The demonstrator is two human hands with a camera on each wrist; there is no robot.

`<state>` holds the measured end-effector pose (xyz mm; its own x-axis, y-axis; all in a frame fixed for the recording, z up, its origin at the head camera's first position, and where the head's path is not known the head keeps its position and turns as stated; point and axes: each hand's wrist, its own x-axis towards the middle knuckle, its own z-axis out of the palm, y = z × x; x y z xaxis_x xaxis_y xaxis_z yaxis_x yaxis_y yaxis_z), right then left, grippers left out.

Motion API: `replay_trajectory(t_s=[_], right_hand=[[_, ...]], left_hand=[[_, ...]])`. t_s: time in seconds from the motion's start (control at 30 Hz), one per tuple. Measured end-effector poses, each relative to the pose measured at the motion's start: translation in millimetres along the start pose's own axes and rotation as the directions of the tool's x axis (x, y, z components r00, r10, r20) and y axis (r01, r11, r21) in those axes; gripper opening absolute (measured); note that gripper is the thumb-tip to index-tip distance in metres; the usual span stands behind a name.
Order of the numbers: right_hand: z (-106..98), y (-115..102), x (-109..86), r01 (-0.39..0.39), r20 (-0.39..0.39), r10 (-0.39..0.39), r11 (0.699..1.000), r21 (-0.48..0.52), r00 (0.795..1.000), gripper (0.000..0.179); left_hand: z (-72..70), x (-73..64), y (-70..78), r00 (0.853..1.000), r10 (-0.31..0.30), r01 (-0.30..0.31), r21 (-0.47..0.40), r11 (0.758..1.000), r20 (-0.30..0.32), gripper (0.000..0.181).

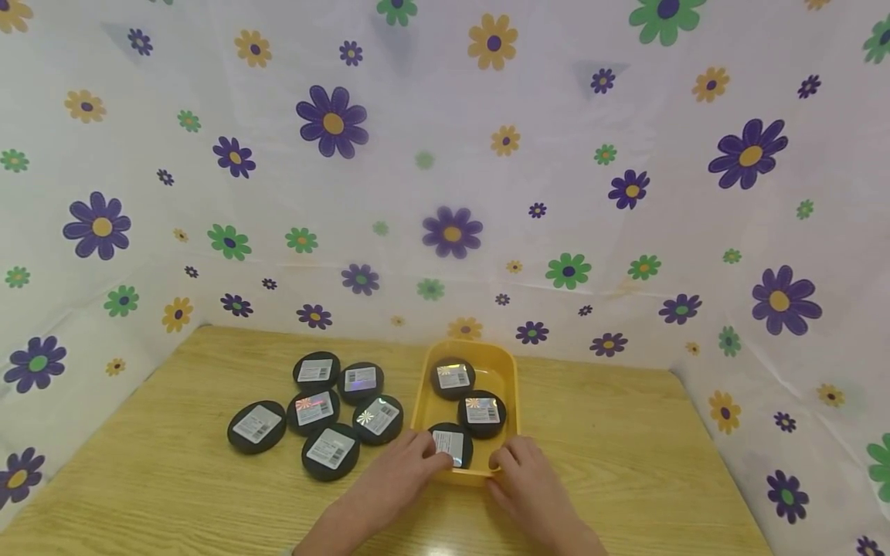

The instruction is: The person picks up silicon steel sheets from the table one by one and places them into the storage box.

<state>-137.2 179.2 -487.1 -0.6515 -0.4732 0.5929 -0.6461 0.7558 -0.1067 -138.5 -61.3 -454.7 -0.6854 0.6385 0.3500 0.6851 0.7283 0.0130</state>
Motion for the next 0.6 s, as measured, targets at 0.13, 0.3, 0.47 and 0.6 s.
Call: replay_trajectory(t_s=[0.13,0.3,0.47,0.6], right_hand=[[3.2,-0.7,0.4,0.026,-0.039,-0.026,1.000,0.016,0.999,0.039],[5.3,-0.6,0.8,0.037,-0.070,-0.036,0.999,0.017,0.997,0.040],[4.8,-1.1,0.9,-0.003,-0.040,0.003,1.000,0.020,0.999,0.041],[2.9,-3.0,1.5,-0.045,-0.011,0.045,0.998,0.034,0.999,0.041]], left_hand=[[1.4,-0.2,-0.7,1.000,0.010,-0.010,0.001,1.000,-0.014,0.032],[1.5,0.0,-0.7,1.000,0.014,-0.014,0.003,1.000,-0.019,0.032],[1.2,0.3,-0.4,1.000,0.008,-0.008,0.002,1.000,-0.019,0.031],[1.9,-0.2,-0.5,0.999,0.012,-0.012,0.004,1.000,-0.030,0.032]])
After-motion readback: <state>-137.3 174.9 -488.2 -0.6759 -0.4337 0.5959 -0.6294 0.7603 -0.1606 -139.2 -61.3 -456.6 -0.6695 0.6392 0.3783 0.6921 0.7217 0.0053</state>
